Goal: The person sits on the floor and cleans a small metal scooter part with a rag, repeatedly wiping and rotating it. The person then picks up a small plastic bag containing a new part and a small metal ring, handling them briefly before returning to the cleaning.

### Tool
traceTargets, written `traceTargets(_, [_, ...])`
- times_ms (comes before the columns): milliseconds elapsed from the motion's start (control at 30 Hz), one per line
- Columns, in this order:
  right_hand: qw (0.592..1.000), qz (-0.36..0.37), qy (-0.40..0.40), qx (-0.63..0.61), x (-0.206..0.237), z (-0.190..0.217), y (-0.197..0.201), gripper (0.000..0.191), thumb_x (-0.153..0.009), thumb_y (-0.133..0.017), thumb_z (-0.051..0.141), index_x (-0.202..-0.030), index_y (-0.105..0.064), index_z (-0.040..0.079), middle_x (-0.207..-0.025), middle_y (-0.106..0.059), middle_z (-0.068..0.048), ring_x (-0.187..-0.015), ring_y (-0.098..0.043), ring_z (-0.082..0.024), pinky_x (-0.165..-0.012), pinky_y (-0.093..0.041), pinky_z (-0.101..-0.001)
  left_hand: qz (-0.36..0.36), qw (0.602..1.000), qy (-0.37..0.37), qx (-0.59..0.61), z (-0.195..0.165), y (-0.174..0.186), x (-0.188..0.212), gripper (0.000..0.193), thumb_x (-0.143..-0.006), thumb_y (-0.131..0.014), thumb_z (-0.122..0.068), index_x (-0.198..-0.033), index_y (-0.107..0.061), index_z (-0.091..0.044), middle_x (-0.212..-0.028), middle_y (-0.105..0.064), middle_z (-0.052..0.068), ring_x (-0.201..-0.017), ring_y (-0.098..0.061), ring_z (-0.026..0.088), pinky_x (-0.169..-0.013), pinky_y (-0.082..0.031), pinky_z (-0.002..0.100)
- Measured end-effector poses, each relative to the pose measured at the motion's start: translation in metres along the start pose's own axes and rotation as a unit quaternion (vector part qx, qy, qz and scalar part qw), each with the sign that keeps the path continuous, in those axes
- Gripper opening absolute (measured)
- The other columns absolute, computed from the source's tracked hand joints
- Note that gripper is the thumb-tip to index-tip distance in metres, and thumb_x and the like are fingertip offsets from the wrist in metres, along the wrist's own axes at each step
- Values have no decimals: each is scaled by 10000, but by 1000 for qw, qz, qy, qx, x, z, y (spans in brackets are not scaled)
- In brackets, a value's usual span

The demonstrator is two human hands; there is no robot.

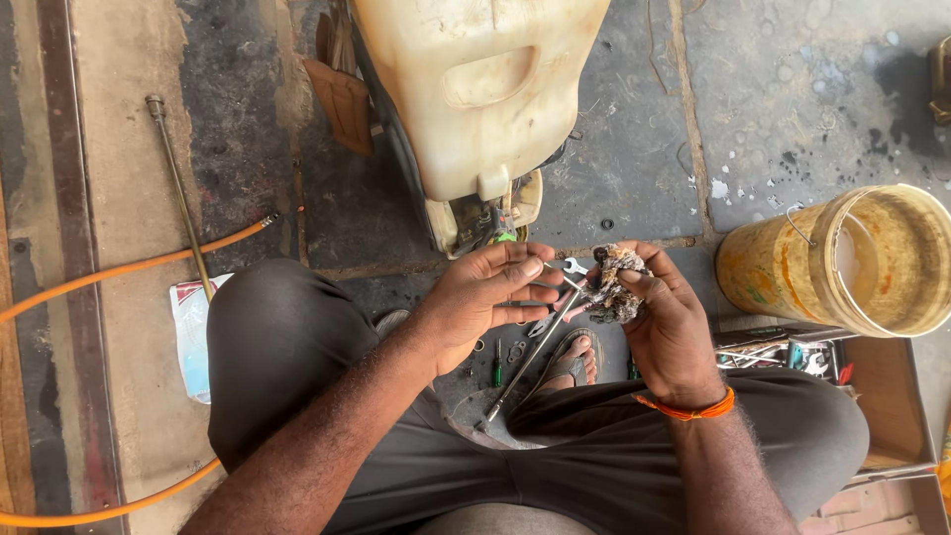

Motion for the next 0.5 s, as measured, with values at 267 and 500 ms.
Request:
traceTargets(267, [943,-10,159,292,13,18,-23,361,-915,-726,59,-1244,-579,30,-1118,-728,-107,-1020,-722,-195,-878,-633,-366,24,998,-6,-53,8,-2,-4,394,-1060,-513,-392,-1201,-673,-61,-848,-679,19,-758,-660,94,-759,-615,300])
traceTargets(500, [661,45,436,610,57,33,-88,481,-777,-769,-25,-1237,-674,76,-1234,-646,-141,-1088,-693,-287,-866,-600,-380,43,998,5,-48,21,-5,-3,352,-1078,-528,-386,-957,-611,-66,-725,-547,-20,-611,-511,63,-559,-492,241])
Point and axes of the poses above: each hand's wrist, its own x-axis away from the middle knuckle, its own y-axis out of the back of the hand, z = x × y, the point moved 9 cm from there along -x, towards the middle knuckle
